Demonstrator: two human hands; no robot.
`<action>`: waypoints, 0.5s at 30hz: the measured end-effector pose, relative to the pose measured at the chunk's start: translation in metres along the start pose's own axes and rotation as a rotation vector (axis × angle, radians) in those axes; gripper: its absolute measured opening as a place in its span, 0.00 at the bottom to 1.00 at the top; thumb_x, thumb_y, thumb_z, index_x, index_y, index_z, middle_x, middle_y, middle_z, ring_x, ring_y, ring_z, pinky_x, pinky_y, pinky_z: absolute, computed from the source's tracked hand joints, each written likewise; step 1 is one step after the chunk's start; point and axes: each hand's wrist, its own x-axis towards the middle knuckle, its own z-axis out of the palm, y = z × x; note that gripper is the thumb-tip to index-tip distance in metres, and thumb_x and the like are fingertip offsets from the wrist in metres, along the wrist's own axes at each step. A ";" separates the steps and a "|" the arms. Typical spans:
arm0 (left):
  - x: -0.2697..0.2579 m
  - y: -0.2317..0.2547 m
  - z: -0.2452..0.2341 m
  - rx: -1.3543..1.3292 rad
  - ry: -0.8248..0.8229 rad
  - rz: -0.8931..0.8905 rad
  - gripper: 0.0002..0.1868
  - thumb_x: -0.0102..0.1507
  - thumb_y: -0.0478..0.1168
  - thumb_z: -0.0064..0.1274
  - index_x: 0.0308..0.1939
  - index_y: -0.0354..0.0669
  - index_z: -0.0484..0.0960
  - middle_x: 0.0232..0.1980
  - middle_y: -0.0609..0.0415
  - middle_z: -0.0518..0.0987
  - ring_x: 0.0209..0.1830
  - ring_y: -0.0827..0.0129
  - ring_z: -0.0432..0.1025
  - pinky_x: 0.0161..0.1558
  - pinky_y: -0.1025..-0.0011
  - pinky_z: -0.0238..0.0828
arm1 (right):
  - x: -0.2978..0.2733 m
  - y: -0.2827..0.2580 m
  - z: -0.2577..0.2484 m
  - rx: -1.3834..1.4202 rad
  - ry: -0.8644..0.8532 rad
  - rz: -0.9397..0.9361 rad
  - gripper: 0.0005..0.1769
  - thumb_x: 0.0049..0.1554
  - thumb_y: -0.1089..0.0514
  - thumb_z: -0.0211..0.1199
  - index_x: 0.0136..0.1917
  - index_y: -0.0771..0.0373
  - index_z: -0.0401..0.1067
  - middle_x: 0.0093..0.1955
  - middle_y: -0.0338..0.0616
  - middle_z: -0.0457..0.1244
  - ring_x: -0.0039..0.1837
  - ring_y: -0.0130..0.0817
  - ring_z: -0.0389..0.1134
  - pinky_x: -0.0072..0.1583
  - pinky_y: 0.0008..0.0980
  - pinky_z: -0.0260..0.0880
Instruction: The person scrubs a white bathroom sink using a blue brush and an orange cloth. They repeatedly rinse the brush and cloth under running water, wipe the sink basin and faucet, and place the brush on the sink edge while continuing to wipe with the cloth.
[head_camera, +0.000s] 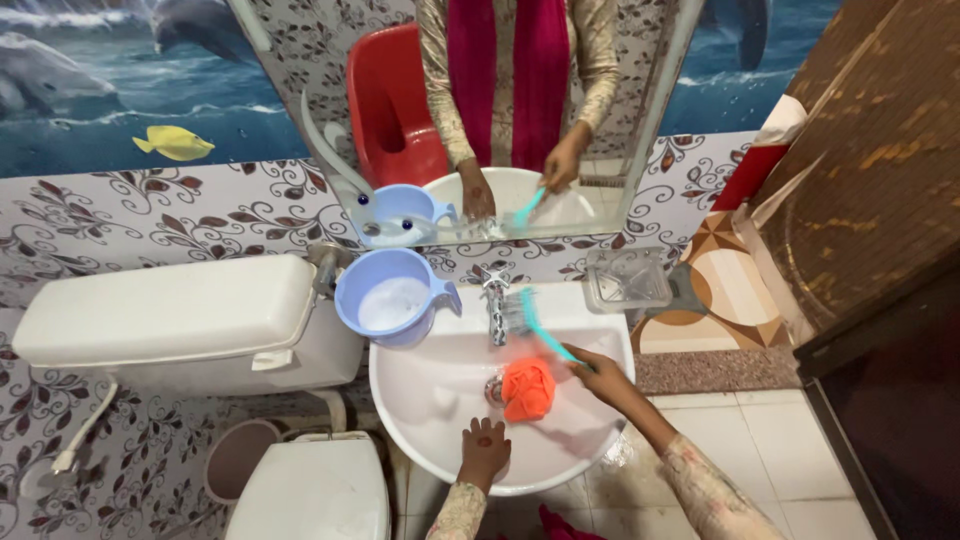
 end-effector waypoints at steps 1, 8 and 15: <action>0.000 0.001 0.000 -0.001 0.013 0.010 0.20 0.64 0.50 0.53 0.56 0.47 0.77 0.59 0.48 0.73 0.64 0.47 0.62 0.57 0.47 0.63 | 0.020 -0.012 0.013 0.106 -0.151 0.442 0.30 0.65 0.50 0.55 0.80 0.50 0.67 0.50 0.75 0.67 0.38 0.38 0.57 0.43 0.51 0.62; 0.002 0.006 -0.004 -0.026 -0.093 0.028 0.19 0.64 0.49 0.53 0.54 0.45 0.77 0.60 0.47 0.73 0.65 0.47 0.62 0.58 0.46 0.63 | 0.052 0.015 0.037 0.125 -0.045 0.224 0.28 0.64 0.51 0.53 0.76 0.56 0.62 0.62 0.50 0.70 0.61 0.37 0.70 0.64 0.37 0.67; 0.004 0.002 -0.001 -0.014 -0.079 0.077 0.19 0.63 0.50 0.54 0.54 0.45 0.77 0.60 0.46 0.73 0.64 0.47 0.63 0.58 0.45 0.63 | 0.024 -0.010 0.046 -0.247 -0.179 0.326 0.29 0.61 0.50 0.53 0.75 0.54 0.64 0.58 0.57 0.70 0.59 0.51 0.73 0.63 0.43 0.71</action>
